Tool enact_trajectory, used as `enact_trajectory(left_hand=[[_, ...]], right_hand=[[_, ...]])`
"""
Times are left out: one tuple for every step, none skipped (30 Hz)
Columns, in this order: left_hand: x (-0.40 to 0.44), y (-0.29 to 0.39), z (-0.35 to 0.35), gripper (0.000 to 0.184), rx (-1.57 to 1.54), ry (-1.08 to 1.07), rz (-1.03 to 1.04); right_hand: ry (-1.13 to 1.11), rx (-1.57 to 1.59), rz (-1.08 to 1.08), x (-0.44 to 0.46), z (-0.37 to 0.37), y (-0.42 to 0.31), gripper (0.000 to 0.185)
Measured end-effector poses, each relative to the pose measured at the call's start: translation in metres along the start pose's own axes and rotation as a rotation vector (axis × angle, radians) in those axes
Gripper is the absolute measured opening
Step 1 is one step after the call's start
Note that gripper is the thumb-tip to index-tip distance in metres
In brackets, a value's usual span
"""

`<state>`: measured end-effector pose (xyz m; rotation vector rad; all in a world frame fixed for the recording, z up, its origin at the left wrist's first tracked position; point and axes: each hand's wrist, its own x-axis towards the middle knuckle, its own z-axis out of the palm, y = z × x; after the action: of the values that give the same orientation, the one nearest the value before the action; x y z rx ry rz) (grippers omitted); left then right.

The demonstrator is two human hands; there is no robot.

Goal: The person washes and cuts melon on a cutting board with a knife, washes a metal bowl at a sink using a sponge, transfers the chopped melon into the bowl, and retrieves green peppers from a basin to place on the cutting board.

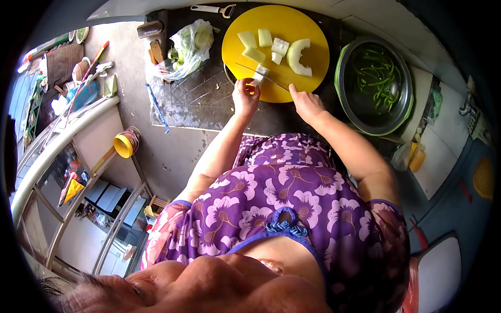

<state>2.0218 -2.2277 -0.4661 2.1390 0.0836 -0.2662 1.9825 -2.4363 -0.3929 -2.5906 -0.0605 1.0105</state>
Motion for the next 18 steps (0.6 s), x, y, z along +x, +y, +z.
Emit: enact_trajectory(left_hand=[[-0.002,0.001,-0.001,0.022,0.008,0.008,0.005],[-0.002,0.002,-0.002,0.021,0.017,0.016,0.014],[-0.002,0.002,-0.002,0.021,0.025,0.023,0.024],[-0.002,0.001,-0.002,0.021,0.032,0.022,0.023],[-0.002,0.001,-0.002,0.021,0.039,0.021,0.024],[-0.003,0.0,-0.003,0.021,0.046,0.019,0.025],[-0.003,-0.002,-0.003,0.021,0.05,0.014,0.016],[-0.003,-0.003,-0.002,0.021,0.053,0.009,0.008],[-0.002,-0.002,-0.002,0.021,0.055,0.006,-0.002],[-0.001,-0.002,-0.002,0.022,0.052,0.01,0.012],[-0.001,-0.003,-0.002,0.022,0.049,0.014,0.022],[-0.001,-0.003,-0.002,0.023,0.045,0.016,0.032],[-0.001,-0.002,-0.003,0.023,0.044,0.02,0.033],[-0.001,-0.001,-0.002,0.024,0.042,0.023,0.035],[-0.001,-0.002,-0.001,0.024,0.04,0.024,0.037],[0.0,-0.002,0.0,0.025,0.035,0.022,0.053],[0.001,-0.001,0.001,0.025,0.03,0.022,0.068],[0.001,-0.001,0.002,0.026,0.025,0.024,0.084]], right_hand=[[-0.002,-0.013,0.003,0.0,0.003,-0.001,0.05],[-0.001,-0.026,0.007,0.001,0.005,-0.002,0.05],[0.027,-0.033,-0.009,0.002,0.009,-0.004,0.051],[0.056,-0.042,-0.024,0.005,0.013,-0.006,0.051],[0.086,-0.051,-0.04,0.007,0.017,-0.007,0.051],[0.095,-0.05,-0.042,0.009,0.019,-0.007,0.05],[0.104,-0.048,-0.044,0.012,0.021,-0.007,0.05],[0.115,-0.047,-0.045,0.013,0.023,-0.006,0.049],[0.109,-0.032,-0.031,0.012,0.019,-0.006,0.049],[0.099,-0.018,-0.02,0.009,0.016,-0.005,0.049],[0.086,-0.003,-0.008,0.004,0.014,-0.004,0.049],[0.076,0.009,0.007,-0.002,0.01,-0.002,0.049],[0.066,0.021,0.024,-0.009,0.004,0.002,0.049],[0.057,0.032,0.042,-0.014,0.0,0.004,0.049],[0.063,0.038,0.02,-0.017,-0.002,0.003,0.05],[0.069,0.045,0.0,-0.02,-0.003,0.003,0.05],[0.075,0.05,-0.021,-0.023,-0.004,0.002,0.05],[0.068,0.025,-0.042,-0.025,-0.006,0.001,0.049]])
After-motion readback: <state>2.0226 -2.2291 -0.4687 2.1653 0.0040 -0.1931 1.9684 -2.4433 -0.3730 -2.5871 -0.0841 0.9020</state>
